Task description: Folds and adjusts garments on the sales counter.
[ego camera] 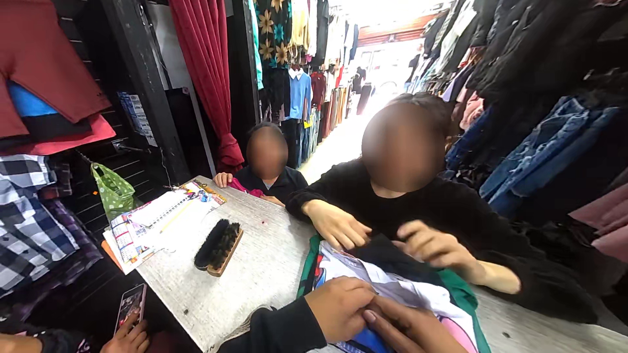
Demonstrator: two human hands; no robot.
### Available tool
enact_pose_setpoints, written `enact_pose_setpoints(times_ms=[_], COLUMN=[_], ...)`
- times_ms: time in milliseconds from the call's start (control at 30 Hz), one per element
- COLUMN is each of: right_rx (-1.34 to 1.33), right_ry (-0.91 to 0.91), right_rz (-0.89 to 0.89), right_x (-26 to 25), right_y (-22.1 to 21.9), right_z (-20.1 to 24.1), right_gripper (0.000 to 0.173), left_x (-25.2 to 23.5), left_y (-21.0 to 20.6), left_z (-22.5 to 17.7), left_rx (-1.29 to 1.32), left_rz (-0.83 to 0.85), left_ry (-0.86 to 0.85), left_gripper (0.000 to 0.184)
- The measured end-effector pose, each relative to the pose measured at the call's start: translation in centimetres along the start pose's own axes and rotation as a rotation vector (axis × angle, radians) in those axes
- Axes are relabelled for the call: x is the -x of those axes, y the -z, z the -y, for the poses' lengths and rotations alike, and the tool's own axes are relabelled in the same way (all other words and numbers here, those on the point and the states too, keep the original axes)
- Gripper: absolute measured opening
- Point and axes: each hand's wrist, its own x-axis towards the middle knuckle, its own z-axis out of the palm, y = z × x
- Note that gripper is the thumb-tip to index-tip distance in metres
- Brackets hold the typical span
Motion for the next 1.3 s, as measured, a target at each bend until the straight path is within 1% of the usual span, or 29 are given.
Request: enact_pose_setpoints(times_ms=[100, 167, 267, 367, 467, 567, 667, 767, 967, 1033, 1133, 1200, 1300], right_rx=[-0.038, -0.033, 0.043, 0.159, 0.329, 0.419, 0.477, 0.484, 0.475, 0.473, 0.469, 0.474, 0.471], right_ry=[-0.031, -0.037, -0.037, -0.018, 0.015, -0.034, -0.048, -0.058, -0.067, -0.070, -0.074, -0.042, 0.049], right_rz=[-0.004, -0.036, -0.158, -0.279, -0.358, -0.371, -0.368, -0.342, -0.297, -0.259, -0.226, -0.237, -0.303], right_x=[0.1, 0.1, 0.0, -0.2, -0.4, -0.2, -0.2, -0.2, -0.1, 0.0, 0.2, 0.2, -0.2], right_y=[-0.2, -0.2, 0.2, 1.2, 2.1, 1.9, 1.0, 0.8, 1.3, 1.9, 2.9, 3.3, 3.1], right_z=[-0.2, -0.2, -0.3, -1.1, -3.6, -6.5, -7.5, -7.5, -7.1, -6.4, -4.9, -4.3, -3.6], right_gripper=[0.031, 0.029, 0.024, 0.023, 0.035, 0.049, 0.059, 0.061, 0.057, 0.050, 0.040, 0.037, 0.037], left_x=[0.0, 0.0, 0.0, 0.1, 0.2, 0.4, 0.4, 0.4, 0.6, 0.9, 1.1, 1.1, 1.1], left_y=[-0.1, -0.2, -0.3, -0.2, 0.0, 0.3, 0.5, 0.7, 1.0, 1.2, 1.5, 1.6, 1.7], left_z=[0.0, 0.1, 0.1, 0.1, 0.0, -0.1, 0.0, 0.0, 0.0, 0.5, 1.2, 1.5, 1.5], left_rx=[0.006, 0.006, 0.007, 0.001, -0.062, -0.090, -0.091, -0.095, -0.100, -0.081, -0.061, -0.045, -0.041], left_rz=[-0.006, -0.012, -0.032, -0.043, 0.020, 0.116, 0.156, 0.163, 0.148, 0.103, 0.019, -0.010, 0.011], left_ry=[0.014, 0.021, 0.054, 0.103, 0.208, 0.323, 0.348, 0.343, 0.326, 0.286, 0.223, 0.202, 0.204], left_gripper=[0.022, 0.023, 0.028, 0.036, 0.042, 0.048, 0.050, 0.050, 0.050, 0.047, 0.039, 0.036, 0.035])
